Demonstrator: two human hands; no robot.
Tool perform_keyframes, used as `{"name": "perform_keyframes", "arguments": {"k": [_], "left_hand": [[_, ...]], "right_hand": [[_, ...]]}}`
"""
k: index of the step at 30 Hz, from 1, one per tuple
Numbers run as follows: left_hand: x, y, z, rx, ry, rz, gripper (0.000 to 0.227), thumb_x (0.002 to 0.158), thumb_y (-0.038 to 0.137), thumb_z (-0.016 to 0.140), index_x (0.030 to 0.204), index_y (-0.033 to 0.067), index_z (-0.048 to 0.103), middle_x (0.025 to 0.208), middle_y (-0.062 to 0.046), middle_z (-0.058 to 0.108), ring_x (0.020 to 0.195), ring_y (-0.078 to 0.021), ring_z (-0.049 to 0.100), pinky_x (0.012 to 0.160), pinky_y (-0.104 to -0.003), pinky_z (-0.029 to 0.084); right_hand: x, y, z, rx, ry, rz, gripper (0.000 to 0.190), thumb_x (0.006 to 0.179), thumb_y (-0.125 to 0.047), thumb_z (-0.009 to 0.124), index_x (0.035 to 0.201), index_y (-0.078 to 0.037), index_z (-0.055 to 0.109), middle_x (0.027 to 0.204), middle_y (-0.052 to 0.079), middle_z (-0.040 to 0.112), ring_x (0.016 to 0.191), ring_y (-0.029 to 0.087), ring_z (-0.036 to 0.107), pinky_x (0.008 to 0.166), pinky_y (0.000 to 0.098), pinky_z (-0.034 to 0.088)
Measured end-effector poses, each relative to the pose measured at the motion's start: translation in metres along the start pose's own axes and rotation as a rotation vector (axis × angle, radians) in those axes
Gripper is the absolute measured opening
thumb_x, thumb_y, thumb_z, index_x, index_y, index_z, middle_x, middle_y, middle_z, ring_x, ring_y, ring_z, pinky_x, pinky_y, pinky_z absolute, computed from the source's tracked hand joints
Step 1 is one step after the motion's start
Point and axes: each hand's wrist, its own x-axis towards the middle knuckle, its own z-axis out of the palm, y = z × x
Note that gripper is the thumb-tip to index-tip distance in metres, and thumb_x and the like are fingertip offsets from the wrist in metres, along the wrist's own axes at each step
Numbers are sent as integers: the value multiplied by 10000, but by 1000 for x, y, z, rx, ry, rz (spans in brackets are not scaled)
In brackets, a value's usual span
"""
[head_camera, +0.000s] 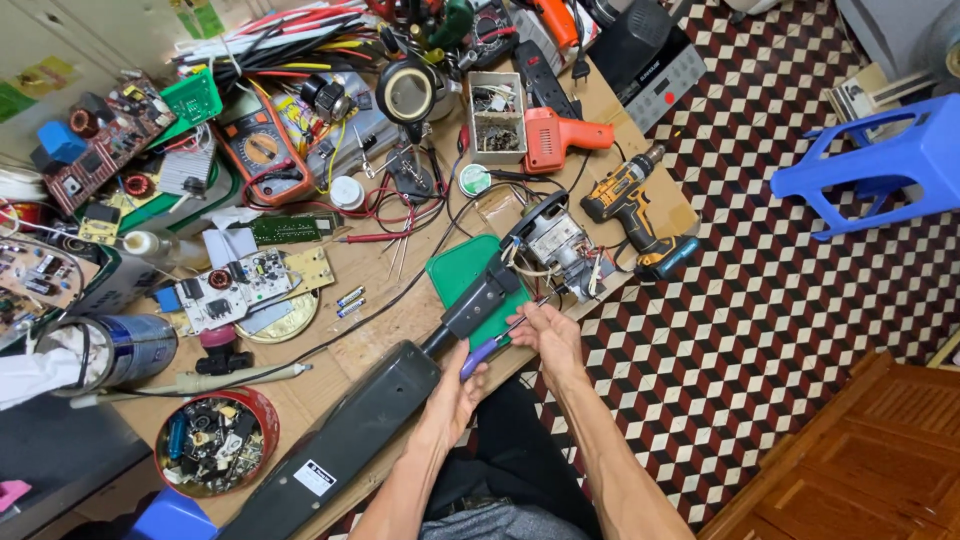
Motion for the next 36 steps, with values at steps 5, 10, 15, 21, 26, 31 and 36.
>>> {"name": "perform_keyframes", "arguments": {"k": [5,10,15,21,26,31,36], "left_hand": [[-31,-3,-13,30,57,102,315,902,262,702,1145,78,620,1028,-73,683,841,-196,678,672,-295,534],[-3,-21,-36,-85,-33,162,275,956,110,701,1184,-12,608,1150,-90,657,1060,-196,687,1044,-318,579],[-28,-9,-3,43,-37,152,374,942,238,667,1240,27,586,1172,-131,692,1009,-187,682,964,-328,578],[-22,-9,-4,125,-34,133,373,967,351,641,1185,55,575,1033,-116,696,870,-158,658,803,-318,572],[-19,-4,-16,248,-50,168,369,989,397,615,1123,55,578,930,-66,655,778,-125,625,695,-290,537],[-18,1,-15,236,-61,116,384,965,430,615,1137,91,560,851,-79,657,691,-120,602,633,-264,515],[-14,2,-21,341,-16,61,479,1008,514,583,1132,52,562,779,-86,621,610,-118,569,567,-255,488]], "right_hand": [[0,14,3,-61,107,-45,238,997,-204,633,949,27,671,847,131,742,627,133,670,575,242,572],[6,22,9,-71,226,-100,261,981,-213,702,911,35,659,764,111,700,565,140,641,519,268,546],[-4,3,14,17,157,-55,222,976,-200,670,985,22,667,826,114,734,609,136,659,571,255,559],[-7,-4,7,48,23,-35,224,981,-155,625,1107,24,669,930,140,738,703,131,677,657,250,578],[-3,4,6,-28,62,-102,196,986,-132,636,1034,55,665,908,155,737,682,145,679,633,262,582],[-6,3,14,-83,134,-172,189,979,-150,658,941,35,669,854,127,738,626,119,648,580,238,555],[-6,5,16,-141,197,-195,212,975,-157,688,866,22,656,768,98,705,567,106,603,523,226,496]]}}
